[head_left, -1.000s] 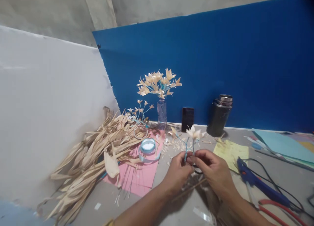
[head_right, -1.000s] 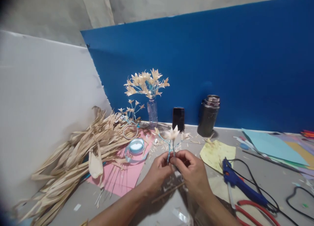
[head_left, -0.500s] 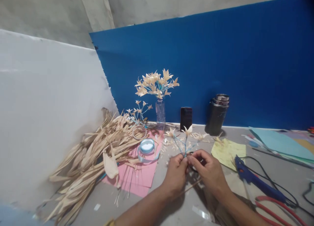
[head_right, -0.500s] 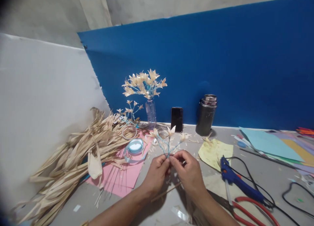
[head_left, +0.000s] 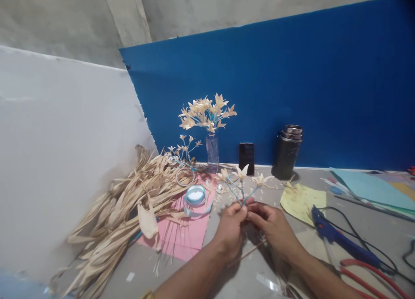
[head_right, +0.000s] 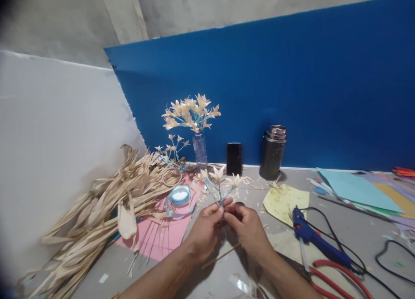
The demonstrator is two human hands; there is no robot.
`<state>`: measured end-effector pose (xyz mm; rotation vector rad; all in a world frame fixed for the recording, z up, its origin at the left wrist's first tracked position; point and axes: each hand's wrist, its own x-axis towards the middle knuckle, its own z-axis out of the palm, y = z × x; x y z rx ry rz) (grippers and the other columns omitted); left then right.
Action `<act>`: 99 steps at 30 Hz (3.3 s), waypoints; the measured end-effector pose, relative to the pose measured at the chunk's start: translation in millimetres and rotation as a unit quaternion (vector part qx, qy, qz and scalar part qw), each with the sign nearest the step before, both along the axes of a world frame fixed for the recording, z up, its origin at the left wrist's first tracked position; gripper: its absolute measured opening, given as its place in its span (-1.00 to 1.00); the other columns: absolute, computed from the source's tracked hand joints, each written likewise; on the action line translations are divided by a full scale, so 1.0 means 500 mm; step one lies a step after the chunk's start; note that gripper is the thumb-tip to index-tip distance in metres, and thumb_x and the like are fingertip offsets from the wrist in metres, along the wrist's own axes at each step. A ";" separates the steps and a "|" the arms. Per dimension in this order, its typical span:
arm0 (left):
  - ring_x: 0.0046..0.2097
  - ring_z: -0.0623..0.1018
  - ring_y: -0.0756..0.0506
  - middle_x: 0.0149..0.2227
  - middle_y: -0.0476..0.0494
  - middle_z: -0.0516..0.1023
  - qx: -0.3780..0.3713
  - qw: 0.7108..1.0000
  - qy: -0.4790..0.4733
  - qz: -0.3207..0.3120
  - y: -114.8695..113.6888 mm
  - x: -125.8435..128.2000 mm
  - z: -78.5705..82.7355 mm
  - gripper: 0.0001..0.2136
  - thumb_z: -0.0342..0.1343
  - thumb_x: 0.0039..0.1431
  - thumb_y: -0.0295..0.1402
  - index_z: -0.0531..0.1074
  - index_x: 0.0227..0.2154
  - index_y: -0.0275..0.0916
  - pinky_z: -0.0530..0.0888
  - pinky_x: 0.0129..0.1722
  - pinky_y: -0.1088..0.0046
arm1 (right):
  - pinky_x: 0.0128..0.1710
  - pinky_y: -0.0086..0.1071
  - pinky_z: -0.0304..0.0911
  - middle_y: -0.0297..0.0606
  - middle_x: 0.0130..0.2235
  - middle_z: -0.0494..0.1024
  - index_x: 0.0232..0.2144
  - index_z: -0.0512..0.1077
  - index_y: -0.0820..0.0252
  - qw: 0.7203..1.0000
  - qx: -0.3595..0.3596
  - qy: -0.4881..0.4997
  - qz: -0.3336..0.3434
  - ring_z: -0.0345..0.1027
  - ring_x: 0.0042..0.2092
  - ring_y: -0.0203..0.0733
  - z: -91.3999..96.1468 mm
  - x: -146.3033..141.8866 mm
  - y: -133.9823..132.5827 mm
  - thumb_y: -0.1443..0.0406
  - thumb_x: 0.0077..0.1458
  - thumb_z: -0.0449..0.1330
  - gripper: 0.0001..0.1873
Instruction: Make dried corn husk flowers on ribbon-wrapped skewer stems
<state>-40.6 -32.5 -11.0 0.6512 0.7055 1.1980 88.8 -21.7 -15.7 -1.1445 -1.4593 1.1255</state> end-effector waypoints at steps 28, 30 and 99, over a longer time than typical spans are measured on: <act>-0.44 0.34 -0.04 -0.60 -0.05 0.41 0.138 0.933 0.286 0.170 0.001 -0.011 0.035 -0.85 0.27 -0.07 -0.43 0.51 -0.67 -0.23 0.24 -0.40 0.44 | -0.34 -0.31 0.25 -0.27 -0.47 0.60 -0.50 0.56 0.16 0.994 0.064 -0.083 -0.026 0.39 -0.40 -0.12 0.010 -0.001 -0.013 0.14 0.04 0.25 -0.77; -0.44 0.37 -0.04 -0.57 -0.07 0.45 0.128 0.941 0.263 0.172 0.001 -0.010 0.033 -0.90 0.30 -0.08 -0.41 0.54 -0.63 -0.24 0.27 -0.39 0.44 | -0.40 -0.34 0.21 -0.31 -0.52 0.55 -0.55 0.54 0.18 0.998 0.035 -0.040 -0.024 0.34 -0.44 -0.17 0.011 -0.001 -0.011 0.15 0.00 0.28 -0.77; -0.52 0.46 -0.02 -0.56 -0.04 0.44 0.050 0.984 0.149 0.080 -0.013 0.010 0.033 -0.66 0.38 -0.10 -0.13 0.43 -0.55 -0.30 0.49 -0.53 0.44 | -0.33 -0.31 0.33 -0.24 -0.45 0.63 -0.47 0.58 0.20 0.994 0.044 0.068 -0.078 0.47 -0.37 -0.10 0.022 0.027 0.009 0.12 -0.09 0.39 -0.74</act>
